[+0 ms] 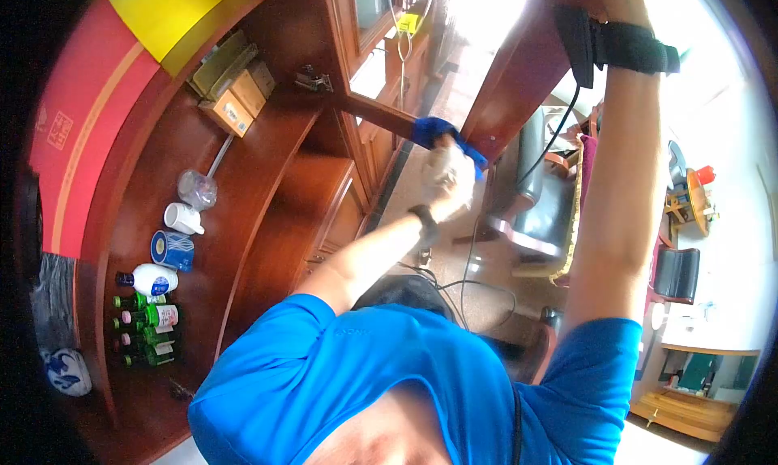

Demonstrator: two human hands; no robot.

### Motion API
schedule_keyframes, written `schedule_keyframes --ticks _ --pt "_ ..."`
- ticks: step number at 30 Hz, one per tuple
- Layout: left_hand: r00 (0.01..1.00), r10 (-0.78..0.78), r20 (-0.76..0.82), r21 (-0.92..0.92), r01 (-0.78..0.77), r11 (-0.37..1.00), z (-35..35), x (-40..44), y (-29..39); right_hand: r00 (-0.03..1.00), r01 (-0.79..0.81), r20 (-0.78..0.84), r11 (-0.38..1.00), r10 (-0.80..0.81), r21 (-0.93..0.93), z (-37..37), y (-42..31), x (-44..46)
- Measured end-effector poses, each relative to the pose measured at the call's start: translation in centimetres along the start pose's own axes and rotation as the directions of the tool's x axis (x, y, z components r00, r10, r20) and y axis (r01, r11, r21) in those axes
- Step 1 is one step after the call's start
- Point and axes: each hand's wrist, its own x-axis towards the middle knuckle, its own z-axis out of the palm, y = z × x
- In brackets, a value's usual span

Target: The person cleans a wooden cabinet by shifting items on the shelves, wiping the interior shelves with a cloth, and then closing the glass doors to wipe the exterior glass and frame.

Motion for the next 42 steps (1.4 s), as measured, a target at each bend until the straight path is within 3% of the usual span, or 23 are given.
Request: schedule_keyframes --ticks 3,5,7,9,11,17,18,19,21,22,24,25,27,29,30,32,33,35,37,38,39,41,42 --pt "0.961 -0.098 -0.259 -0.195 0.047 0.980 0.8 -0.4 1.6 0.998 -0.047 0.041 0.998 0.045 0.039 -0.4 0.0 0.0" --pt "0.995 -0.098 -0.031 -0.395 0.078 0.915 -1.8 0.5 -0.5 0.996 -0.069 0.066 0.996 0.064 0.065 -0.5 0.1 -0.1" --pt "0.997 -0.069 -0.036 -0.565 0.037 0.824 0.3 1.8 -4.2 1.000 -0.011 0.002 1.000 0.011 -0.011 -0.2 0.5 -0.2" --pt "0.991 -0.087 0.106 -0.907 0.132 0.401 2.6 2.6 -8.6 0.996 -0.058 0.070 0.997 0.054 0.052 -1.1 0.9 -0.2" --pt "0.938 0.004 0.348 -0.898 0.334 -0.287 -4.4 1.5 -7.7 0.997 -0.072 -0.005 0.987 0.073 0.146 -1.6 0.1 -1.1" --pt "0.979 0.013 0.204 -0.963 0.203 -0.178 -17.4 -0.9 -8.1 0.983 -0.180 0.041 0.882 0.180 0.435 -6.4 -6.0 -8.1" --pt "0.987 -0.005 0.158 -0.980 0.156 -0.122 -18.6 -1.0 -8.2 0.911 -0.410 0.257 0.639 0.323 0.650 -7.6 -8.0 -11.3" --pt "0.990 -0.021 0.142 -0.983 0.139 -0.117 -20.0 -1.1 -8.2 0.931 -0.364 0.270 0.667 0.246 0.650 -8.7 -10.2 -12.5" --pt "0.976 -0.081 0.201 -0.955 0.176 -0.240 -22.6 -1.8 -8.4 0.776 -0.582 0.617 0.528 0.134 0.618 -10.8 -13.7 -16.7" --pt "0.988 -0.054 0.147 -0.981 0.139 -0.135 -23.7 -2.4 -9.0 0.670 -0.690 0.740 0.410 0.052 0.596 -11.0 -15.2 -19.3" --pt "0.994 -0.071 0.081 -0.993 0.075 -0.089 -25.5 -3.3 -10.5 0.172 -0.956 0.962 0.201 -0.210 0.215 -12.8 -17.5 -21.4" --pt "0.997 -0.075 0.019 -0.999 0.015 -0.050 -26.5 -3.6 -11.1 0.284 -0.940 0.918 0.105 -0.278 0.323 -12.5 -19.2 -24.4" --pt "0.998 -0.055 -0.014 -0.994 -0.020 -0.107 -28.6 -4.5 -11.6 0.098 -0.995 0.904 -0.032 -0.416 0.093 -13.4 -22.8 -27.0" --pt "0.982 -0.159 -0.099 -0.987 -0.118 -0.113 -29.8 -5.6 -12.5 -0.161 -0.984 0.841 0.018 -0.517 -0.177 -13.7 -26.1 -27.5" --pt "0.969 -0.209 -0.135 -0.989 -0.144 -0.027 -31.2 -6.5 -12.2 -0.155 -0.985 0.826 0.023 -0.541 -0.170 -13.5 -27.9 -28.0" --pt "0.950 -0.237 -0.203 -0.978 -0.188 0.086 -32.5 -8.3 -12.7 -0.293 -0.773 0.608 -0.191 -0.738 -0.605 -13.7 -31.5 -28.9" --pt "0.939 -0.240 -0.248 -0.961 -0.206 0.187 -32.9 -9.1 -13.1 -0.292 -0.771 0.587 -0.177 -0.755 -0.611 -13.9 -33.0 -28.0" --pt "0.915 -0.341 -0.216 -0.975 -0.184 0.124 -32.5 -10.9 -15.8 -0.075 -0.204 0.443 -0.421 -0.894 -0.884 -14.6 -35.5 -24.9" --pt "0.924 -0.184 -0.334 -0.762 -0.150 0.630 -33.5 -13.0 -17.5 0.021 -0.148 0.535 -0.531 -0.845 -0.834 -14.5 -37.7 -23.1" --pt "0.908 -0.274 -0.318 -0.937 -0.257 0.236 -33.4 -13.6 -17.0 0.060 -0.133 0.549 -0.552 -0.834 -0.823 -14.6 -38.7 -23.0" --pt "0.889 -0.300 -0.346 -0.926 -0.272 0.261 -33.7 -14.5 -17.1 0.109 -0.121 0.555 -0.565 -0.825 -0.816 -14.3 -40.0 -22.8" --pt "0.794 -0.423 -0.435 -0.706 -0.010 0.708 -35.6 -16.8 -18.1 0.041 -0.258 0.637 -0.624 -0.769 -0.737 -13.6 -42.7 -23.7" --pt "0.783 -0.434 -0.444 -0.632 0.070 0.772 -36.3 -18.1 -18.5 0.085 -0.227 0.596 -0.598 -0.799 -0.769 -14.3 -43.2 -21.5"
